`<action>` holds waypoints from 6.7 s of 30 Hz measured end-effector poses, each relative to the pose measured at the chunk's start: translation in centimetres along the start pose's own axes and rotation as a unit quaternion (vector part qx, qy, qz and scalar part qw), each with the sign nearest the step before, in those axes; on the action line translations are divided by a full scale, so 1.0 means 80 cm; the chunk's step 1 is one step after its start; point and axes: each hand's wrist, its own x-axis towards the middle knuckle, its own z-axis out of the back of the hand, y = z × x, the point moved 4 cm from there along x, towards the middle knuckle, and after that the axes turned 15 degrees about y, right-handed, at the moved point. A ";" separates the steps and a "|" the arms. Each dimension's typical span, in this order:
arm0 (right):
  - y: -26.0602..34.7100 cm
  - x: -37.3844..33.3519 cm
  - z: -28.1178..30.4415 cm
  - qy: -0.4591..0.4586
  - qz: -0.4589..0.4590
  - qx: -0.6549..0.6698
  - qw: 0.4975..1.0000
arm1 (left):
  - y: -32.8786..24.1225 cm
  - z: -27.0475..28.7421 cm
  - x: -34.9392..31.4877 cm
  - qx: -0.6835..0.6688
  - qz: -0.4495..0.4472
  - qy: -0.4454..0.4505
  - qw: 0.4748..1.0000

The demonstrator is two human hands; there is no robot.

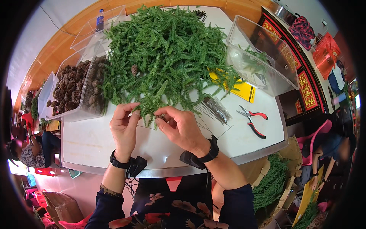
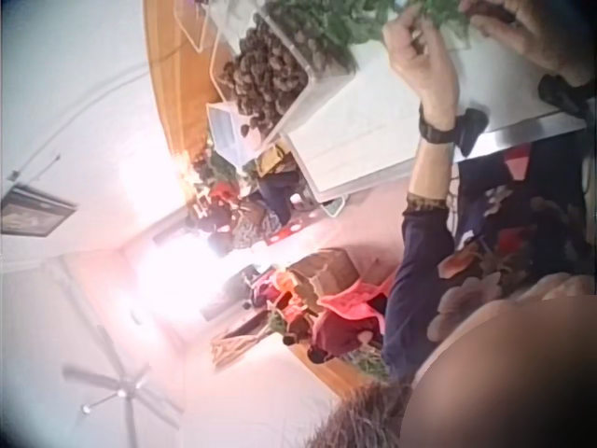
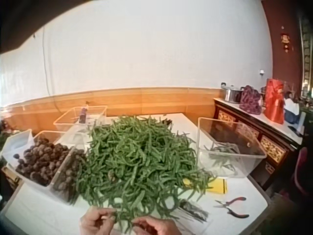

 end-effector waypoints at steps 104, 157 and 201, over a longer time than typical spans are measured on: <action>0.119 -0.081 -0.002 0.229 0.254 -0.358 0.869 | -0.069 -0.030 -0.098 -0.106 0.062 0.403 0.907; 0.085 -0.119 0.025 0.025 0.091 -0.265 0.959 | -0.060 -0.053 -0.122 -0.361 0.212 0.271 0.867; 0.089 -0.144 -0.009 0.113 0.269 -0.521 0.802 | -0.067 -0.073 -0.126 -0.243 0.259 0.429 0.831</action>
